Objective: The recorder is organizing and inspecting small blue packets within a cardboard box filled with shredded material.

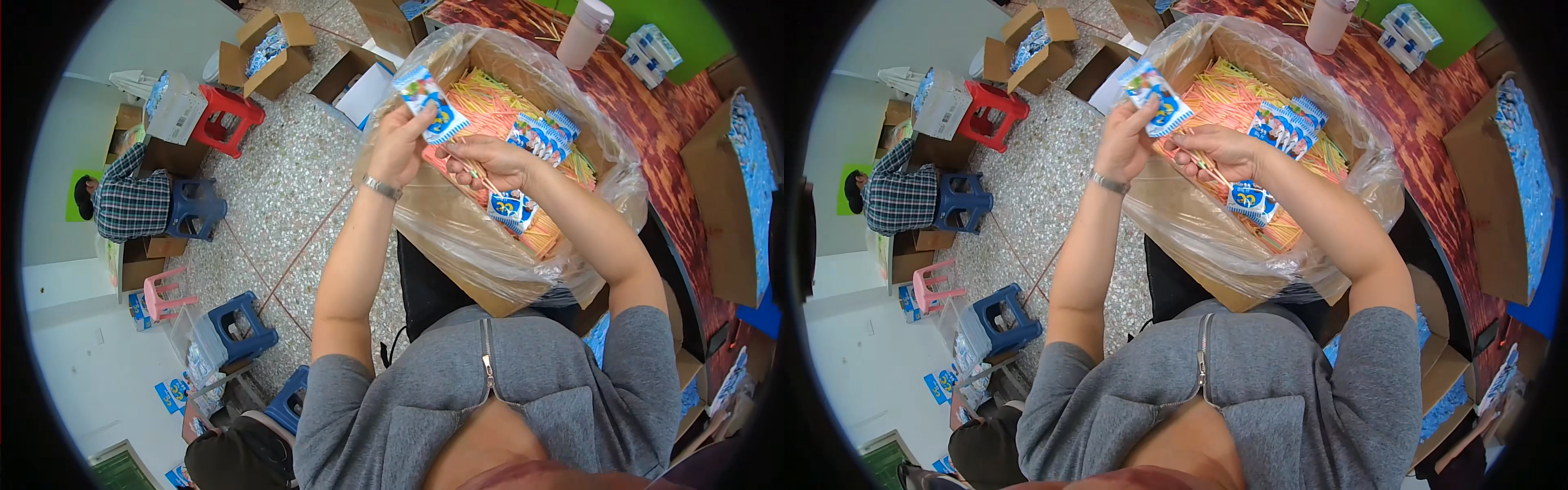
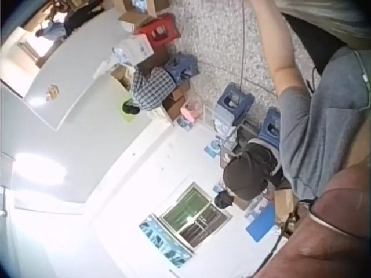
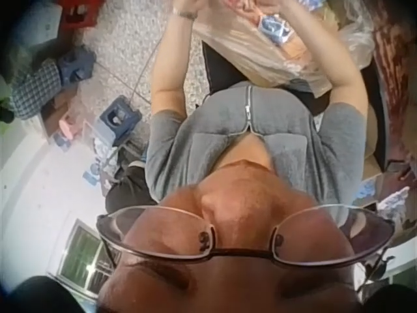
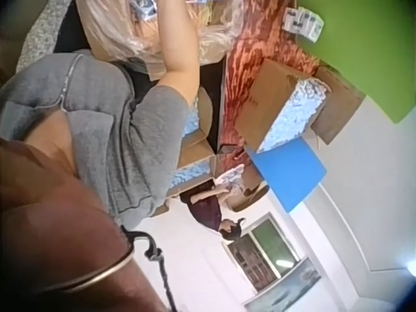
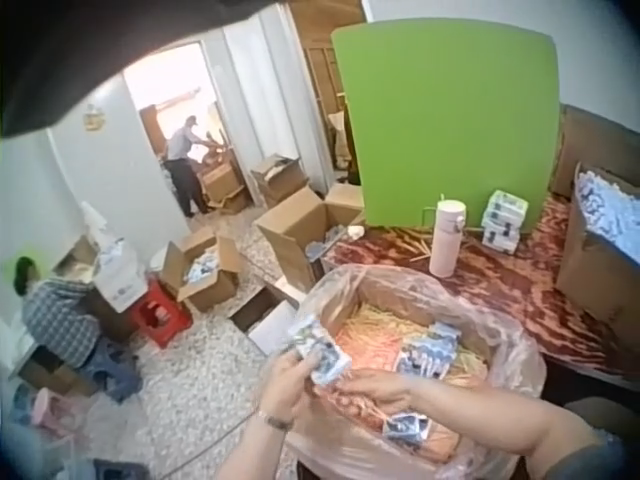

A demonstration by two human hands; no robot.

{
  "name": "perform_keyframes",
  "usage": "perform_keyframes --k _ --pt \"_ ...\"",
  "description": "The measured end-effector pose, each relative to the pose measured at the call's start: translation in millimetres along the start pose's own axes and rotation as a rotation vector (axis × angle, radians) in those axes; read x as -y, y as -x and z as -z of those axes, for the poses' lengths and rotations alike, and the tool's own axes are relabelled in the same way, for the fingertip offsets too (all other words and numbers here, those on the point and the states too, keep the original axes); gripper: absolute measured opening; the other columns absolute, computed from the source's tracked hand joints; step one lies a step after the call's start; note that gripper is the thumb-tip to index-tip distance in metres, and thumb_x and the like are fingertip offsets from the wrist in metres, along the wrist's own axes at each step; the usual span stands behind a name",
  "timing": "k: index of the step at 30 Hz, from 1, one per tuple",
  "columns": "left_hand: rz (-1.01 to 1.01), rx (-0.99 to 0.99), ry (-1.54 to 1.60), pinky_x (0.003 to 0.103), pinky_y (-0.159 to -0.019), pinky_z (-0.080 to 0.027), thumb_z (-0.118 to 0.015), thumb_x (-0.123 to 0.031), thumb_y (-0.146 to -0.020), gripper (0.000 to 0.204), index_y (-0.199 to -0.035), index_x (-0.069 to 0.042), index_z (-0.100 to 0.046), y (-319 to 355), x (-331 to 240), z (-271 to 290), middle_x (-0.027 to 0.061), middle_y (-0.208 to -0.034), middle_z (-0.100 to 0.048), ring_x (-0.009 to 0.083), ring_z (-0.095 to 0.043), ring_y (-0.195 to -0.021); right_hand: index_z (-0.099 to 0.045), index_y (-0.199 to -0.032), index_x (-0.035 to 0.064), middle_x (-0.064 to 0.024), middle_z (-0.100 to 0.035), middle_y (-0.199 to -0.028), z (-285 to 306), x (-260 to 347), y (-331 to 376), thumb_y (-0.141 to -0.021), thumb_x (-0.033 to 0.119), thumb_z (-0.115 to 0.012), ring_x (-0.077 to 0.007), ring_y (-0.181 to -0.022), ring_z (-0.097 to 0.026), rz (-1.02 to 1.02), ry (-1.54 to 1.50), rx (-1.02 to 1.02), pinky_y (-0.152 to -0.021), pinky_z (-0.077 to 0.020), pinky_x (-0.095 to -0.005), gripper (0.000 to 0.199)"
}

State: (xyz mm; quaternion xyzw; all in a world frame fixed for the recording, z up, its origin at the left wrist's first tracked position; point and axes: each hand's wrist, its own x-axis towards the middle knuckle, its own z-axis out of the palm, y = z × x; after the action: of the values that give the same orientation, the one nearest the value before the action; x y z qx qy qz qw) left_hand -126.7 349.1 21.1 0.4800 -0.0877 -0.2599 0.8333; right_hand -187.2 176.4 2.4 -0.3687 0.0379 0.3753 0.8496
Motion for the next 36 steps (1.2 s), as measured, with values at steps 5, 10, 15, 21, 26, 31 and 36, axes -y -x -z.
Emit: perform_keyframes --k 5,10,15,21,26,31,36 --pt "-0.021 -0.055 -0.004 0.027 -0.076 -0.051 -0.060 -0.016 -0.095 0.020 -0.110 -0.003 -0.060 -3 11 -15 0.0021 -0.099 -0.065 0.0099 -0.062 -0.085 -0.055 -0.102 0.0029 -0.0010 -0.054 -0.076 16 -4 12 -0.097 0.018 -0.054 -0.0070 -0.060 -0.051 0.013 -0.146 -0.120 -0.042 -0.0419 -0.0156 0.016" --pt "-0.366 -0.401 0.251 0.026 -0.079 -0.049 -0.055 -0.018 -0.097 0.024 -0.117 -0.005 -0.054 37 32 -62 0.0021 -0.104 -0.063 0.0096 -0.061 -0.090 -0.047 -0.095 0.0072 -0.0033 -0.054 -0.080 14 5 6 -0.100 0.021 -0.048 -0.0122 -0.065 -0.054 0.458 -0.220 -0.610 -0.051 -0.0467 -0.0228 0.015" --pt "-0.465 -0.406 0.382 0.025 -0.072 -0.050 -0.055 -0.025 -0.098 0.025 -0.115 -0.007 -0.054 22 61 -74 0.0025 -0.100 -0.063 0.0094 -0.062 -0.083 -0.036 -0.108 0.0092 -0.0052 -0.053 -0.086 -28 -15 -9 -0.101 0.020 -0.045 -0.0143 -0.071 -0.055 0.712 -0.208 -0.614 -0.060 -0.0486 -0.0292 0.016" --pt "-0.441 -0.530 0.328 0.018 -0.046 -0.042 -0.053 -0.032 -0.098 0.021 -0.099 -0.011 -0.054 16 46 -93 -0.0011 -0.079 -0.062 0.0055 -0.058 -0.059 -0.030 -0.128 0.0086 -0.0078 -0.057 -0.094 -41 -24 -3 -0.101 0.014 -0.044 -0.0139 -0.074 -0.057 0.898 -0.242 -0.502 -0.067 -0.0518 -0.0293 0.030" --pt "-0.504 -0.542 0.348 0.020 -0.045 -0.044 -0.054 -0.028 -0.098 0.019 -0.098 -0.010 -0.054 7 46 -91 0.0006 -0.075 -0.062 0.0095 -0.058 -0.056 -0.041 -0.127 0.0039 -0.0054 -0.061 -0.094 -33 -23 2 -0.101 0.014 -0.045 -0.0120 -0.079 -0.060 0.816 -0.107 -0.304 -0.073 -0.0524 -0.0276 0.028" --pt "-0.445 -0.537 0.369 0.023 -0.051 -0.048 -0.054 -0.025 -0.098 0.016 -0.100 -0.009 -0.056 9 34 -93 0.0002 -0.080 -0.063 0.0085 -0.060 -0.062 -0.057 -0.114 0.0040 -0.0003 -0.062 -0.091 -30 -18 11 -0.099 0.021 -0.051 -0.0104 -0.081 -0.060 0.786 -0.038 -0.222 -0.073 -0.0499 -0.0251 0.023" --pt "-0.415 -0.248 0.015 0.022 -0.046 -0.047 -0.058 -0.019 -0.095 0.012 -0.097 -0.007 -0.059 -6 13 -69 -0.0001 -0.078 -0.062 0.0063 -0.059 -0.064 -0.053 -0.114 0.0084 0.0002 -0.058 -0.090 -15 -14 38 -0.098 0.020 -0.053 -0.0111 -0.073 -0.056 0.435 0.067 -0.121 -0.065 -0.0476 -0.0256 0.020"
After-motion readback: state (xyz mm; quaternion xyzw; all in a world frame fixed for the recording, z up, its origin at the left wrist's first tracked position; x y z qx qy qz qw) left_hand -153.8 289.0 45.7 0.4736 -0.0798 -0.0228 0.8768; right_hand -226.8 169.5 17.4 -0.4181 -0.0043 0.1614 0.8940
